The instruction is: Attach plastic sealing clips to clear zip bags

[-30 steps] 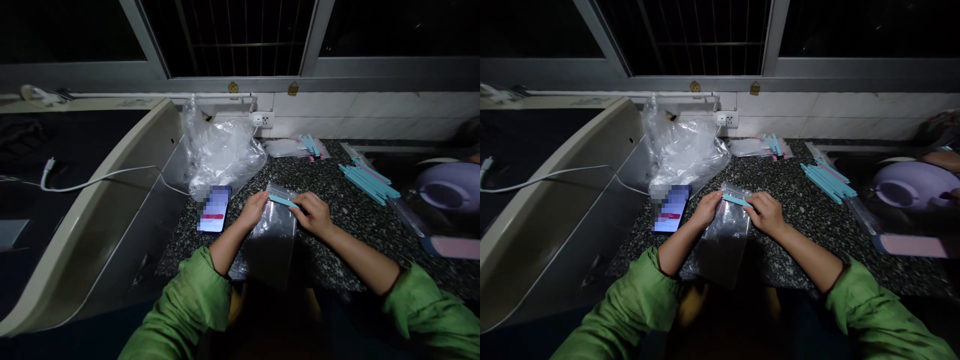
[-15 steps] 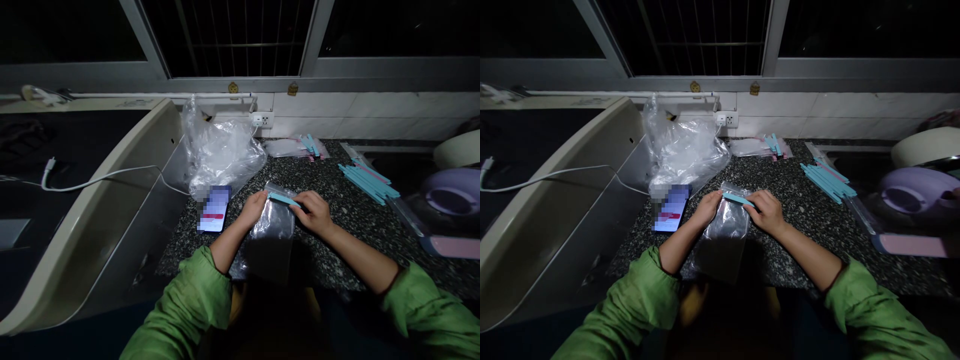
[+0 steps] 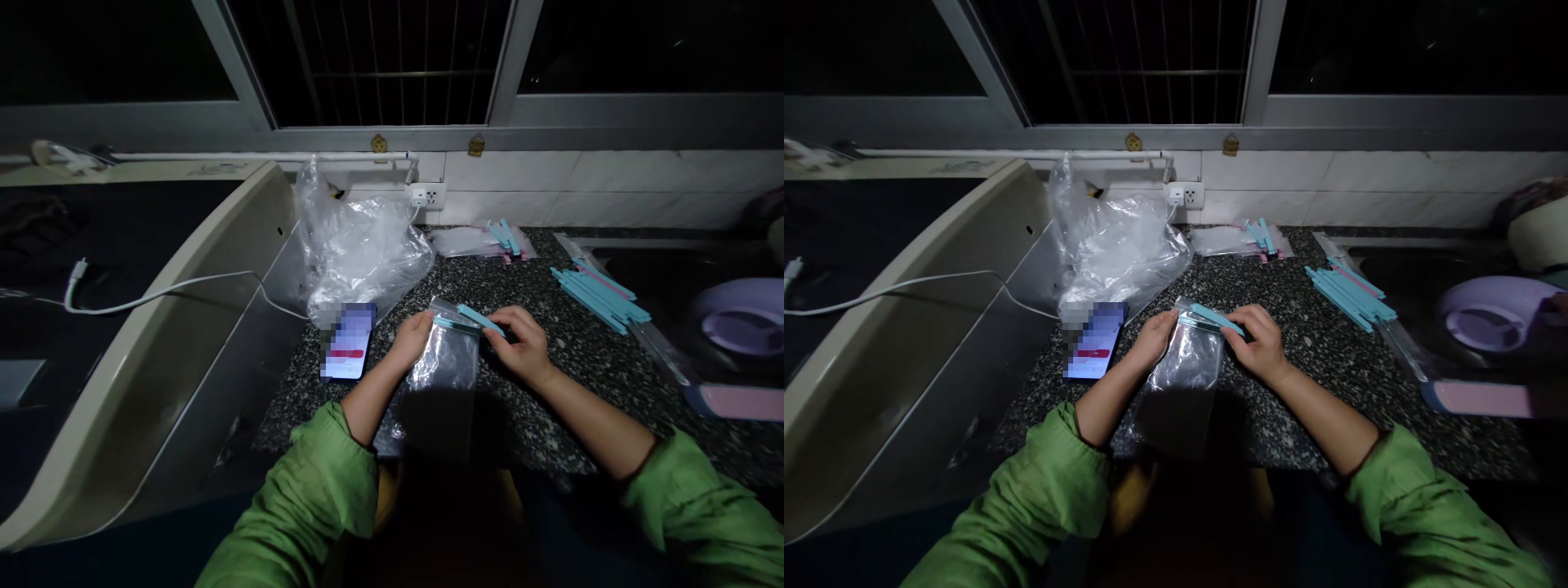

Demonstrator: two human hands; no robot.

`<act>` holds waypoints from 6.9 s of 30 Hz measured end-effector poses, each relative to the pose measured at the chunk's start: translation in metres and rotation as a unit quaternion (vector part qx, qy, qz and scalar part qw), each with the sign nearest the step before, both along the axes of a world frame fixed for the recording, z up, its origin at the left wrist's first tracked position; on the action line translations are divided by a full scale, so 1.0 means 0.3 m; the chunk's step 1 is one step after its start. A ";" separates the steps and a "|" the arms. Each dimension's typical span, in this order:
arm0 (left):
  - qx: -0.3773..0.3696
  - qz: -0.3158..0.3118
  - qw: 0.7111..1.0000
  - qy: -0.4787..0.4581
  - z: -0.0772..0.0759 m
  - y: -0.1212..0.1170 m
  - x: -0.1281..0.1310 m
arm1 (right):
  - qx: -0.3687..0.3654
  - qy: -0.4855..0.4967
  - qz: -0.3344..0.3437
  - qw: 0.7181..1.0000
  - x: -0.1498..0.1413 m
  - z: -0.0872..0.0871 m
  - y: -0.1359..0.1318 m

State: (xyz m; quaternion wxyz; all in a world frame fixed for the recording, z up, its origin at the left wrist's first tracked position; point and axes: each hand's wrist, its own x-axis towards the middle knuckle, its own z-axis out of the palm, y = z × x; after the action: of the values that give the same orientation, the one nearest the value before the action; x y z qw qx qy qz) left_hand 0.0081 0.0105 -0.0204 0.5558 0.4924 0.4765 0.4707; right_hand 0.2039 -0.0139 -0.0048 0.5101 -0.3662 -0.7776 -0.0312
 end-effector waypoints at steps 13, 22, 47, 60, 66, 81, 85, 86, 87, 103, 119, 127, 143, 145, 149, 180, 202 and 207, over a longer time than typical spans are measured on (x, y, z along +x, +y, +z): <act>0.001 0.032 0.999 -0.036 -0.008 0.015 -0.010 | 0.016 0.050 -0.061 0.997 0.045 0.025 0.009; 0.019 0.064 0.997 -0.046 0.053 0.004 -0.027 | -0.034 0.129 -0.084 0.988 0.071 0.031 0.013; -0.028 0.145 0.986 -0.078 0.042 0.020 -0.043 | -0.117 0.296 -0.094 0.943 0.096 0.017 0.055; -0.015 0.153 0.986 -0.064 0.034 0.024 -0.046 | -0.126 0.304 -0.092 0.940 0.111 -0.001 0.065; -0.012 0.137 0.989 -0.055 0.029 0.026 -0.044 | -0.192 0.238 -0.045 0.951 0.093 -0.009 0.057; 0.001 0.099 0.992 -0.074 0.019 0.024 -0.042 | -0.164 0.056 -0.013 0.985 0.086 -0.015 0.064; -0.016 0.101 0.992 -0.071 0.034 0.018 -0.039 | -0.146 0.028 -0.007 0.989 0.089 -0.004 0.066; -0.018 0.100 0.992 -0.072 0.038 0.016 -0.038 | -0.144 0.023 -0.006 0.989 0.090 -0.002 0.066; -0.017 0.099 0.992 -0.071 0.041 0.015 -0.038 | -0.142 0.018 -0.006 0.990 0.091 0.000 0.066; -0.011 0.037 0.992 -0.120 0.056 -0.002 -0.038 | -0.113 0.021 -0.006 0.993 0.102 0.010 0.065; -0.006 -0.066 0.986 -0.151 0.068 -0.036 -0.040 | -0.172 0.124 -0.134 0.968 0.139 -0.013 0.089; -0.014 -0.120 0.970 -0.212 0.083 -0.042 -0.056 | -0.167 0.065 -0.096 0.979 0.111 -0.040 0.084; -0.061 -0.088 0.975 -0.195 0.063 -0.019 -0.043 | -0.124 0.035 -0.001 0.992 0.036 -0.005 0.025; -0.066 -0.091 0.976 -0.185 0.060 -0.016 -0.044 | -0.121 0.033 0.004 0.992 0.033 -0.003 0.022; -0.078 -0.096 0.978 -0.170 0.055 -0.012 -0.047 | -0.124 0.036 0.005 0.992 0.031 -0.001 0.018; -0.143 -0.050 0.974 -0.170 0.045 -0.005 -0.039 | -0.166 0.050 0.014 0.985 0.023 -0.017 0.015; -0.135 0.043 0.969 -0.201 0.052 0.009 -0.045 | -0.107 0.031 -0.053 0.992 0.109 0.037 0.040; -0.139 0.038 0.969 -0.199 0.051 0.007 -0.046 | -0.099 0.052 -0.044 0.993 0.123 0.060 0.027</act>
State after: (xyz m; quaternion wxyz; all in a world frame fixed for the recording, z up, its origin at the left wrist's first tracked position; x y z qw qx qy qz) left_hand -0.0056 0.0126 -0.0051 0.6843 0.2881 0.4357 0.5088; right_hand 0.2408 -0.0058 0.0134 0.5093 -0.4501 -0.7323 0.0424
